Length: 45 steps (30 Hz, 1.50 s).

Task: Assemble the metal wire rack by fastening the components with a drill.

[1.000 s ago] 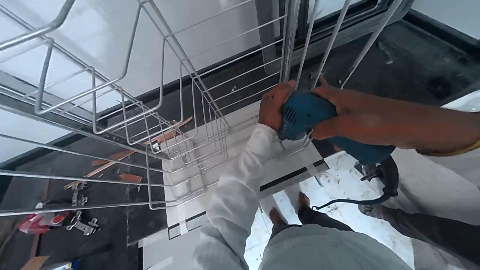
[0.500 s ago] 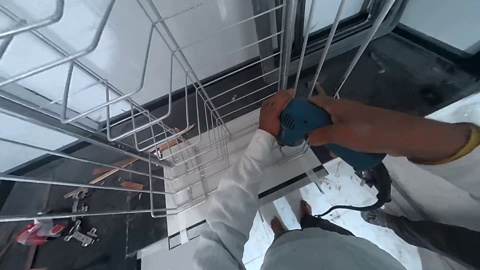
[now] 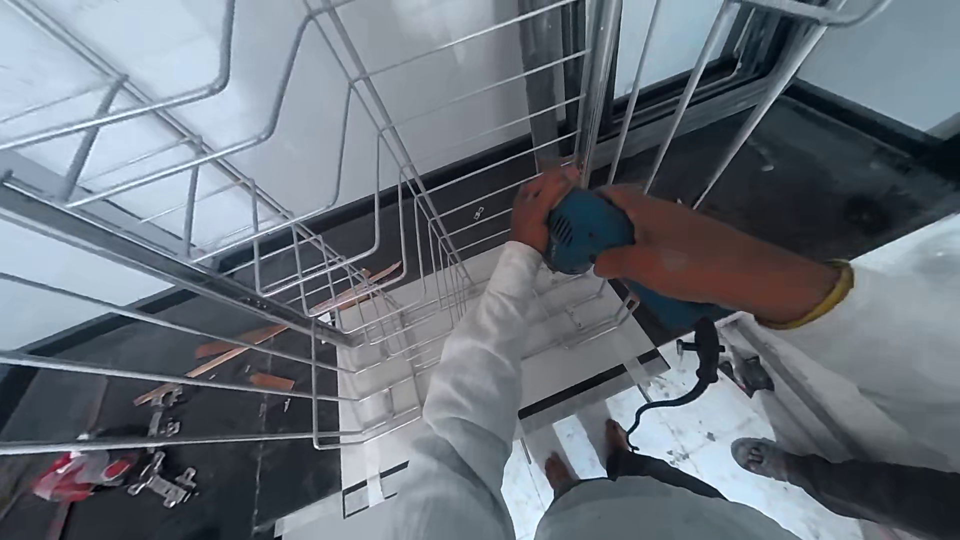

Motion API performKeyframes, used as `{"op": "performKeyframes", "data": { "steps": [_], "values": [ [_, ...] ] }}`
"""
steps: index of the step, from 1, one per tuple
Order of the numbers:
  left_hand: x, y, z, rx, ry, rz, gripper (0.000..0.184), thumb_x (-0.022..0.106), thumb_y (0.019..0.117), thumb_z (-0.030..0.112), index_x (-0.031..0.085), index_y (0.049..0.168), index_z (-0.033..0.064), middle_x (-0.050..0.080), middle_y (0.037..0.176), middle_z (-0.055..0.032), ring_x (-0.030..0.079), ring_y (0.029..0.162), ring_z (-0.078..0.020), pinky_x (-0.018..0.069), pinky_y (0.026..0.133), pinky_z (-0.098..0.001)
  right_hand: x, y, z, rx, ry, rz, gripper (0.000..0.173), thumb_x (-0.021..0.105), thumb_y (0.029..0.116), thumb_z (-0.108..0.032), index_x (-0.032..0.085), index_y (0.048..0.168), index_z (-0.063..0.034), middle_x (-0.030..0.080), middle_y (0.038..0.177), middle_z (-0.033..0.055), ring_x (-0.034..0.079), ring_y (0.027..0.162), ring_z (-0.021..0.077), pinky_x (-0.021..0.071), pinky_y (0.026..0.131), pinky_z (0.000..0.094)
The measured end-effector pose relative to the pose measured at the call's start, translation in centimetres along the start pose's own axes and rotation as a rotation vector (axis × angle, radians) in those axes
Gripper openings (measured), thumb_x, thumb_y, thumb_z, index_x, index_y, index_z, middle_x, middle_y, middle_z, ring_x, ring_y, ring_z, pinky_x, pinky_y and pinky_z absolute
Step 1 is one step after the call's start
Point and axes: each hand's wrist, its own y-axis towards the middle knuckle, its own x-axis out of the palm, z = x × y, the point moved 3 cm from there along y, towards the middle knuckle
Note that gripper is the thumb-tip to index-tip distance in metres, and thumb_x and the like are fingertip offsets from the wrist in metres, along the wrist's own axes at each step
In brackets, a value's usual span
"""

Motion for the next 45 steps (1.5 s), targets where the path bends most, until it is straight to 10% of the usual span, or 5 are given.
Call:
{"op": "performKeyframes", "data": {
  "steps": [3, 45],
  "values": [
    [-0.3, 0.2, -1.1, 0.011, 0.018, -0.035, 0.029, 0.047, 0.0979, 0.022, 0.066, 0.091, 0.0010, 0.064, 0.082, 0.0008, 0.061, 0.078, -0.0035, 0.0532, 0.079, -0.0268, 0.3, 0.4, 0.0, 0.030, -0.002, -0.015, 0.062, 0.070, 0.0956, -0.022, 0.042, 0.150, -0.0135, 0.065, 0.109, 0.0176, 0.066, 0.090, 0.0309, 0.0534, 0.075, 0.0538],
    [-0.9, 1.0, -2.5, -0.095, -0.101, -0.035, 0.027, 0.046, 0.0982, 0.020, 0.065, 0.100, 0.0014, 0.065, 0.087, 0.0005, 0.062, 0.082, -0.0038, 0.0541, 0.081, -0.0274, 0.7, 2.7, -0.2, 0.165, 0.120, -0.057, 0.059, 0.067, 0.0957, -0.018, 0.040, 0.148, -0.0148, 0.064, 0.106, 0.0158, 0.067, 0.075, 0.0261, 0.0581, 0.065, 0.0462]
  ]
}}
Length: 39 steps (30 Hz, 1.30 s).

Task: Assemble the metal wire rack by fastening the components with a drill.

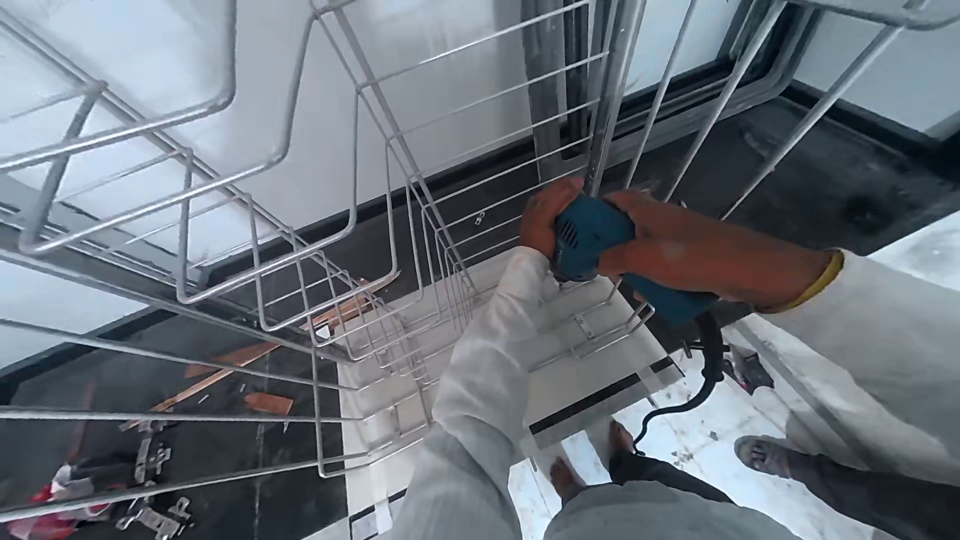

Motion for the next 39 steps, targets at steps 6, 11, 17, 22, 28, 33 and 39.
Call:
{"op": "performKeyframes", "data": {
  "steps": [6, 11, 17, 22, 28, 33, 39],
  "values": [
    [-0.1, 0.9, 1.1, 0.044, 0.052, 0.000, 0.028, 0.046, 0.0971, 0.020, 0.066, 0.095, 0.0013, 0.066, 0.084, 0.0006, 0.063, 0.080, -0.0041, 0.0544, 0.080, -0.0282, -0.6, -0.2, -0.8, -0.057, -0.074, 0.022, 0.061, 0.067, 0.0972, -0.022, 0.039, 0.151, -0.0143, 0.064, 0.106, 0.0168, 0.067, 0.077, 0.0273, 0.0564, 0.067, 0.0484],
    [-0.7, 1.7, 0.6, 0.030, 0.072, 0.009, 0.026, 0.047, 0.0974, 0.019, 0.066, 0.096, 0.0017, 0.064, 0.083, 0.0018, 0.062, 0.079, -0.0026, 0.0539, 0.079, -0.0261, -0.3, 0.9, -0.5, -0.061, -0.058, 0.042, 0.061, 0.068, 0.0965, -0.021, 0.039, 0.150, -0.0149, 0.064, 0.103, 0.0178, 0.068, 0.072, 0.0288, 0.0581, 0.064, 0.0499],
    [-0.9, 1.5, -0.2, 0.047, 0.141, 0.010, 0.030, 0.046, 0.0979, 0.021, 0.066, 0.096, -0.0016, 0.065, 0.087, -0.0014, 0.061, 0.084, -0.0036, 0.0516, 0.084, -0.0281, -0.1, 1.3, -0.1, -0.049, -0.075, 0.039, 0.063, 0.069, 0.0961, -0.020, 0.039, 0.151, -0.0143, 0.064, 0.106, 0.0194, 0.067, 0.074, 0.0295, 0.0571, 0.065, 0.0497],
    [-1.1, 1.5, -0.4, 0.030, 0.090, 0.005, 0.029, 0.046, 0.0964, 0.024, 0.066, 0.092, 0.0037, 0.064, 0.081, 0.0023, 0.061, 0.078, -0.0031, 0.0534, 0.079, -0.0273, 0.1, 1.4, -0.3, -0.029, -0.076, 0.029, 0.063, 0.069, 0.0954, -0.020, 0.039, 0.150, -0.0159, 0.064, 0.107, 0.0187, 0.067, 0.080, 0.0305, 0.0558, 0.068, 0.0516],
    [-1.1, 1.2, -0.1, -0.001, 0.020, 0.014, 0.027, 0.046, 0.0982, 0.018, 0.065, 0.097, 0.0001, 0.064, 0.084, 0.0008, 0.062, 0.080, -0.0029, 0.0537, 0.080, -0.0265, 0.3, 1.3, -0.7, -0.035, -0.097, 0.037, 0.066, 0.071, 0.0953, -0.020, 0.036, 0.152, -0.0128, 0.063, 0.110, 0.0203, 0.067, 0.085, 0.0323, 0.0551, 0.071, 0.0525],
    [-1.3, 1.3, -0.3, 0.012, 0.011, 0.009, 0.027, 0.043, 0.0996, 0.018, 0.065, 0.097, 0.0017, 0.064, 0.084, 0.0018, 0.062, 0.081, -0.0026, 0.0539, 0.080, -0.0261, 0.5, 1.1, -0.9, -0.034, -0.095, 0.046, 0.064, 0.070, 0.0962, -0.021, 0.038, 0.150, -0.0129, 0.064, 0.106, 0.0185, 0.067, 0.083, 0.0298, 0.0562, 0.069, 0.0498],
    [-1.2, 1.7, -0.5, 0.031, 0.050, -0.021, 0.028, 0.045, 0.0959, 0.022, 0.066, 0.092, 0.0035, 0.065, 0.083, 0.0013, 0.062, 0.079, -0.0041, 0.0540, 0.079, -0.0279, 0.5, 1.1, -0.6, -0.009, -0.050, 0.038, 0.064, 0.069, 0.0962, -0.021, 0.036, 0.152, -0.0153, 0.064, 0.103, 0.0184, 0.067, 0.075, 0.0293, 0.0568, 0.065, 0.0495]
  ]
}}
